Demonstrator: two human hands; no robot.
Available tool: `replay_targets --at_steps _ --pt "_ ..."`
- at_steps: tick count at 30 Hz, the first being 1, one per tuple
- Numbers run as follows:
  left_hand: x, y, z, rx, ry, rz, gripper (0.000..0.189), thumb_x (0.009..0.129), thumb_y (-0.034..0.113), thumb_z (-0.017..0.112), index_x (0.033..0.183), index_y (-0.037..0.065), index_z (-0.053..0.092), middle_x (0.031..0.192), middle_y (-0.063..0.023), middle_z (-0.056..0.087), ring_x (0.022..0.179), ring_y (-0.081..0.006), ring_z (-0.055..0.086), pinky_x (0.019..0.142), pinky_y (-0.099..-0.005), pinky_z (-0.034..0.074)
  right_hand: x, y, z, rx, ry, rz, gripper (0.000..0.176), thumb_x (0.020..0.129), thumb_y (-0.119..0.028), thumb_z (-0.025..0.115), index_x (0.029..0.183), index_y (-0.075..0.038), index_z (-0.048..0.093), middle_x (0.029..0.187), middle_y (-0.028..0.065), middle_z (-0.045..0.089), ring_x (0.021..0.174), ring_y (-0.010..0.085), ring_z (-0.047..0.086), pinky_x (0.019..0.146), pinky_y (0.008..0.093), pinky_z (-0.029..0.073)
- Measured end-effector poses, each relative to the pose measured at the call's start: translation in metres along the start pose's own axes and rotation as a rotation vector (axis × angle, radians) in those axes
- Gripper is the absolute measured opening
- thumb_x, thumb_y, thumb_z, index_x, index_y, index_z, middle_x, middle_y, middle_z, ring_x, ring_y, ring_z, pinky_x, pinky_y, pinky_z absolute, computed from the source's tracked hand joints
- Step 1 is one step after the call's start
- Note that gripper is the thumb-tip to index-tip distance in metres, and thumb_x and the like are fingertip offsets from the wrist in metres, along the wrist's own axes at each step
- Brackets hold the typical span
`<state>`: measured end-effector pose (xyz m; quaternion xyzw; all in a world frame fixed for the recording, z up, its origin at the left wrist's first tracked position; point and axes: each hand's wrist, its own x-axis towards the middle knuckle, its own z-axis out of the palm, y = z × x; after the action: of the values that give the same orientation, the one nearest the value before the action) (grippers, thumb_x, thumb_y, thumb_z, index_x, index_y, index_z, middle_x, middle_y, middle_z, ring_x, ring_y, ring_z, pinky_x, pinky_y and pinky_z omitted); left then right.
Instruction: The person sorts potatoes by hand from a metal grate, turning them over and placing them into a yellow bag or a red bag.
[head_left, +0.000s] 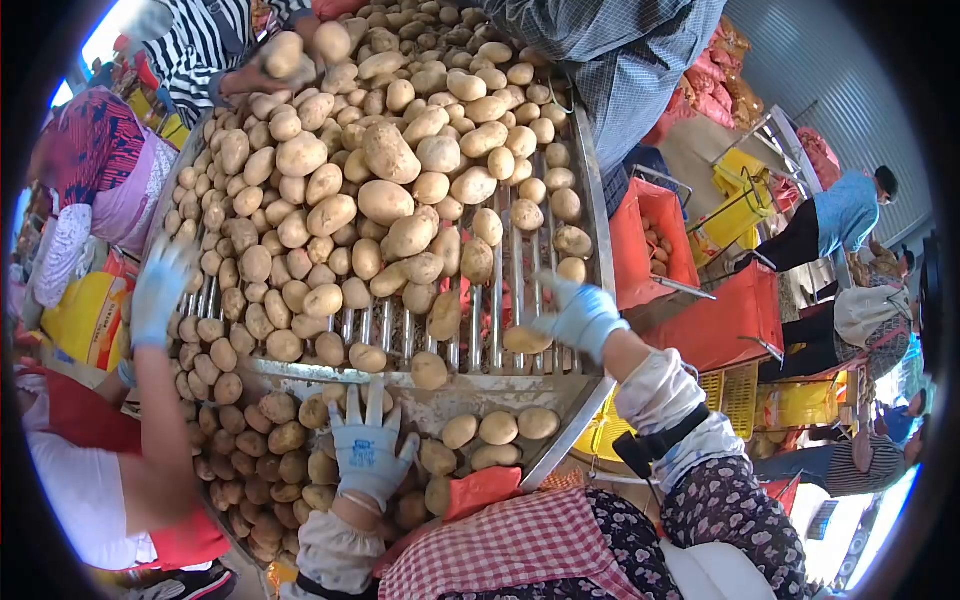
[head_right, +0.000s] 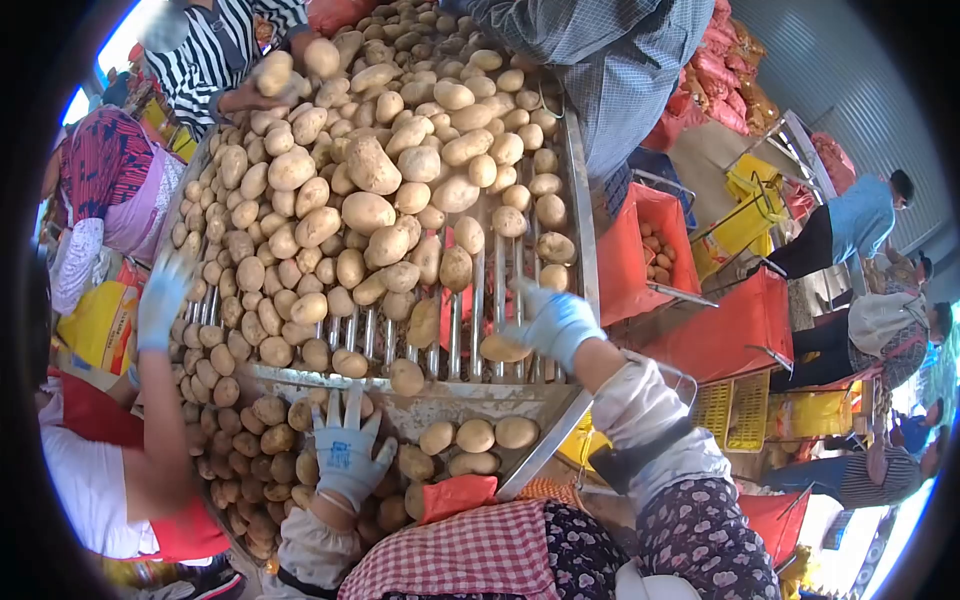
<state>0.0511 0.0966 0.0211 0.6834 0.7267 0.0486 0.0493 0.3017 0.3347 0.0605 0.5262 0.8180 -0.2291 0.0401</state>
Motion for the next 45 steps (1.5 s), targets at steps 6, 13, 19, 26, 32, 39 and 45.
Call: replay_targets --at_steps 6,13,19,26,32,39,45 --pt "-0.019 -0.006 -0.007 -0.682 0.157 -0.188 0.032 0.087 0.017 0.061 0.113 -0.001 0.062 0.130 -0.0224 0.051 0.118 -0.0345 0.052 0.098 -0.0372 0.044 -0.020 0.010 0.038 0.252 -0.248 -0.119 0.063 0.085 -0.051 0.060 0.126 -0.003 0.052 0.106 0.0138 0.066 0.096 0.0274 0.065 0.085 0.0376 0.051" --pt "0.056 0.094 -0.012 -1.726 -0.106 0.066 0.071 0.085 0.018 0.071 0.141 -0.001 0.032 0.147 -0.0139 0.033 0.124 -0.0251 0.047 0.103 -0.0352 0.039 -0.071 -0.021 0.054 1.640 -0.548 -0.130 0.058 0.090 -0.048 0.058 0.122 0.000 0.052 0.109 0.0121 0.063 0.098 0.0212 0.061 0.087 0.0335 0.049" --pt "0.074 0.085 -0.011 -0.655 0.394 0.557 0.087 0.074 0.028 0.073 0.145 0.008 0.027 0.136 -0.0269 0.042 0.119 -0.0428 0.049 0.101 -0.0465 0.040 -0.097 -0.031 0.042 1.136 -0.048 -0.580 0.067 0.078 -0.021 0.077 0.132 -0.001 0.042 0.121 0.0079 0.055 0.109 0.0174 0.054 0.097 0.0346 0.044" --pt "0.069 0.081 -0.012 -0.672 0.136 0.573 0.070 0.087 0.026 0.062 0.145 0.004 0.030 0.146 -0.0198 0.035 0.135 -0.0344 0.035 0.112 -0.0441 0.026 -0.138 0.032 0.037 1.613 -0.105 -0.243 0.065 0.081 -0.032 0.072 0.131 -0.003 0.043 0.113 0.0118 0.060 0.100 0.0198 0.060 0.087 0.0309 0.049" --pt "0.109 -0.002 0.034 0.030 0.329 -0.083 0.050 0.092 0.037 0.048 0.139 0.020 0.045 0.148 -0.0179 0.033 0.136 -0.0409 0.025 0.112 -0.0555 0.014 -0.186 0.182 0.053 0.548 0.188 0.329 0.059 0.088 -0.039 0.060 0.132 -0.004 0.045 0.119 0.0155 0.059 0.104 0.0290 0.059 0.092 0.0381 0.046" --pt "0.048 0.070 0.021 -0.278 0.091 0.354 0.042 0.085 0.032 0.060 0.121 0.009 0.060 0.116 -0.0180 0.062 0.101 -0.0359 0.062 0.088 -0.0466 0.049 -0.072 0.100 0.027 0.065 0.735 -0.204 0.045 0.076 -0.015 0.066 0.119 -0.006 0.058 0.116 0.0134 0.062 0.108 0.0331 0.057 0.096 0.0415 0.043" --pt "0.172 0.024 -0.017 -0.274 0.549 0.079 0.075 0.080 0.022 0.068 0.143 0.005 0.031 0.140 -0.0252 0.040 0.126 -0.0434 0.040 0.107 -0.0489 0.031 0.008 0.028 0.046 -0.252 0.521 -0.001 0.052 0.077 -0.035 0.065 0.124 -0.012 0.057 0.139 0.0186 0.041 0.130 0.0397 0.035 0.109 0.0540 0.023"
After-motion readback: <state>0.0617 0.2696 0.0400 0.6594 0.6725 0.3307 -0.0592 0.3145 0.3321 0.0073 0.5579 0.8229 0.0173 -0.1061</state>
